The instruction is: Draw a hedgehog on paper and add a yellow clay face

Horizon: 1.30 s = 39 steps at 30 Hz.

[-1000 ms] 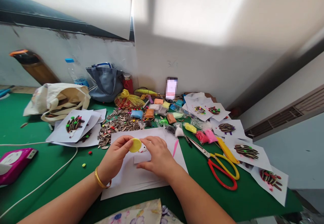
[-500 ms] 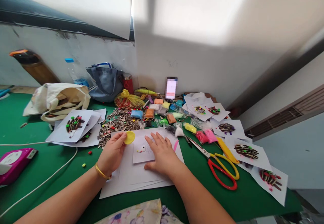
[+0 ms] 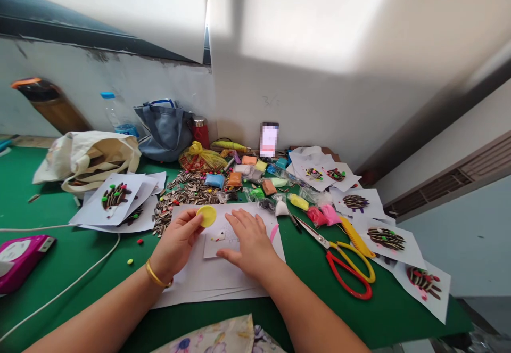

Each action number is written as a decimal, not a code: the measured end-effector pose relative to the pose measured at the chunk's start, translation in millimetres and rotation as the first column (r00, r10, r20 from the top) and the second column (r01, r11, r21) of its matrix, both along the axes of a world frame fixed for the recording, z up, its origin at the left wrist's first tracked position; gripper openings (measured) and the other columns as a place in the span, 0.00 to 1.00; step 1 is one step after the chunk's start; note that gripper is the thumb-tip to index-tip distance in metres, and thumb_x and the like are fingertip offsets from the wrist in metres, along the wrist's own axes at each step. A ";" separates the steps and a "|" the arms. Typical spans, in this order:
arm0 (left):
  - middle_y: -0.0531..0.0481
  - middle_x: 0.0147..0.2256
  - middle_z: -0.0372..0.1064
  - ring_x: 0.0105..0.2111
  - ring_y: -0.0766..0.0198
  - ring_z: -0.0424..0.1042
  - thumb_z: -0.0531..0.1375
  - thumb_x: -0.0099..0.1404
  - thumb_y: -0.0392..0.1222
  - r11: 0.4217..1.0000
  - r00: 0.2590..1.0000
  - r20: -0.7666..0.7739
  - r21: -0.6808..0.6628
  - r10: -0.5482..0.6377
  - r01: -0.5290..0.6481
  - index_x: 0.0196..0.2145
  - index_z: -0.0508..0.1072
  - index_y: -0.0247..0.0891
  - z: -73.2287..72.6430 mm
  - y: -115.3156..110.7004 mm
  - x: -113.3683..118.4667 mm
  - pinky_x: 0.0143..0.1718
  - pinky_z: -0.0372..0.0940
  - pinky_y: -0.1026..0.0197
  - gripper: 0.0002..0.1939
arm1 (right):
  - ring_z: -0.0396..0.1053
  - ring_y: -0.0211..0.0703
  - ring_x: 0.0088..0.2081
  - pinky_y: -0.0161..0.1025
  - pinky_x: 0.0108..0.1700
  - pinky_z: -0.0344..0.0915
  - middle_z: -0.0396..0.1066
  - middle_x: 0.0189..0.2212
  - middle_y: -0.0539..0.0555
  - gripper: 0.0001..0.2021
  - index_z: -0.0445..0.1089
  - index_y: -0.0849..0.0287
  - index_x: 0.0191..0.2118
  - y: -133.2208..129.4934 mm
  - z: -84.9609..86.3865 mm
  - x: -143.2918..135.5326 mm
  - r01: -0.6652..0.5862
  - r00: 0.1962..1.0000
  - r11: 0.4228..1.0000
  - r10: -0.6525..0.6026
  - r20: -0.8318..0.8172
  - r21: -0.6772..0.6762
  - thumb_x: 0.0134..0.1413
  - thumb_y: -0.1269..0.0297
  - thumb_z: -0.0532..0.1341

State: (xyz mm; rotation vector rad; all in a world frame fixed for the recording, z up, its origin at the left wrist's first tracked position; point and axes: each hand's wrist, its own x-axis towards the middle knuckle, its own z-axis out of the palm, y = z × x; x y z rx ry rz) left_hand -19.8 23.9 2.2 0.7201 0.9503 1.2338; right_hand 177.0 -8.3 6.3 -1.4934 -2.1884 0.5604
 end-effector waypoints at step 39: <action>0.48 0.31 0.73 0.33 0.61 0.70 0.66 0.58 0.53 0.929 0.843 -0.489 0.155 -0.224 0.336 0.33 0.76 0.37 5.2 -18.5 5.9 0.36 0.65 0.61 0.15 | 0.67 0.41 0.35 0.36 0.38 0.62 0.70 0.30 0.49 0.08 0.69 0.57 0.30 -5.4 2.9 -10.5 0.042 0.871 0.986 -0.115 -0.477 -0.162 0.57 0.61 0.60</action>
